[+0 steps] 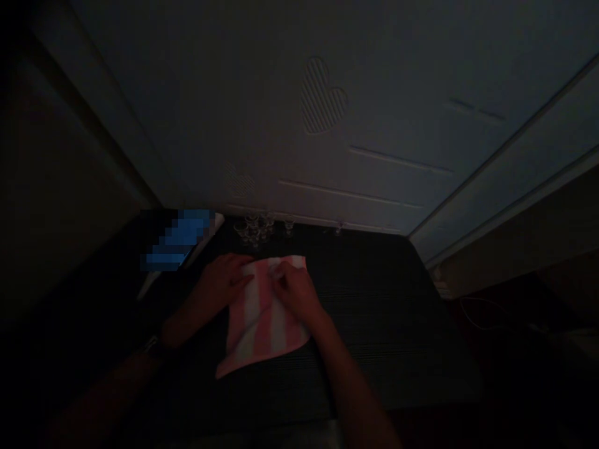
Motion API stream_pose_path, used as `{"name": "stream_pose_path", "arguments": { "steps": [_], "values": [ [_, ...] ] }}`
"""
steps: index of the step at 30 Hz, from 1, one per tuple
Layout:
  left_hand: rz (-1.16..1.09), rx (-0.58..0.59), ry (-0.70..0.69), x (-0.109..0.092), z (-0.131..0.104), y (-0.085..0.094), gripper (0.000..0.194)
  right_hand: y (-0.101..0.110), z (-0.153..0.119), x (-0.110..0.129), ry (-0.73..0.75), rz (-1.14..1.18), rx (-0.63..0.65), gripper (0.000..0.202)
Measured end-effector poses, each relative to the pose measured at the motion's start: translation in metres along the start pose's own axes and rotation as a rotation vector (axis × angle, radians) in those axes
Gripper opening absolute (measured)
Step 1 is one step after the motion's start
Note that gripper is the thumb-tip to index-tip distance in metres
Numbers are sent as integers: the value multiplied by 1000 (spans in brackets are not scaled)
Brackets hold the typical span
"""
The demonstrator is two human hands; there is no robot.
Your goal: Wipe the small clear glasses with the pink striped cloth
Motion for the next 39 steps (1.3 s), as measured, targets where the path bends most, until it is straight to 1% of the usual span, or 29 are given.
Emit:
{"name": "stream_pose_path", "arguments": {
  "steps": [5,8,10,13,19,22,25,27,32,35,39],
  "values": [
    [-98,7,25,-1,0,4,17,-2,0,-1,-98,-178,47,7],
    [-133,-21,12,-4,0,5,14,1,-1,1,-120,-265,24,10],
    [-182,-61,2,-6,0,8,13,3,-2,3,-93,-306,13,10],
    [-318,-83,-5,-7,0,8,12,1,-3,10,-17,-359,47,11],
    [-686,20,20,-6,3,0,18,-4,-6,24,99,-415,94,17],
    [-841,26,19,-6,4,-2,19,-4,-7,25,115,-424,110,16],
    [-939,45,24,-8,4,-3,19,-4,-8,25,108,-444,102,16],
    [-971,50,24,-10,4,-2,18,-4,-8,24,97,-447,96,17],
    [-976,-21,59,-11,1,6,20,-1,-7,16,35,-451,66,15],
    [-984,-37,71,-12,0,8,20,2,-6,12,-6,-468,50,14],
    [-1003,-66,81,-13,0,11,19,-1,-7,18,51,-465,102,16]
  ]
}}
Point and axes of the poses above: each hand's wrist, its own z-axis towards the middle knuckle, its own y-axis out of the back of the hand, x = y × z, the point moved 4 cm from there along z, towards the middle knuckle, and after that the axes turned 11 degrees about x, right-handed, at the moved point
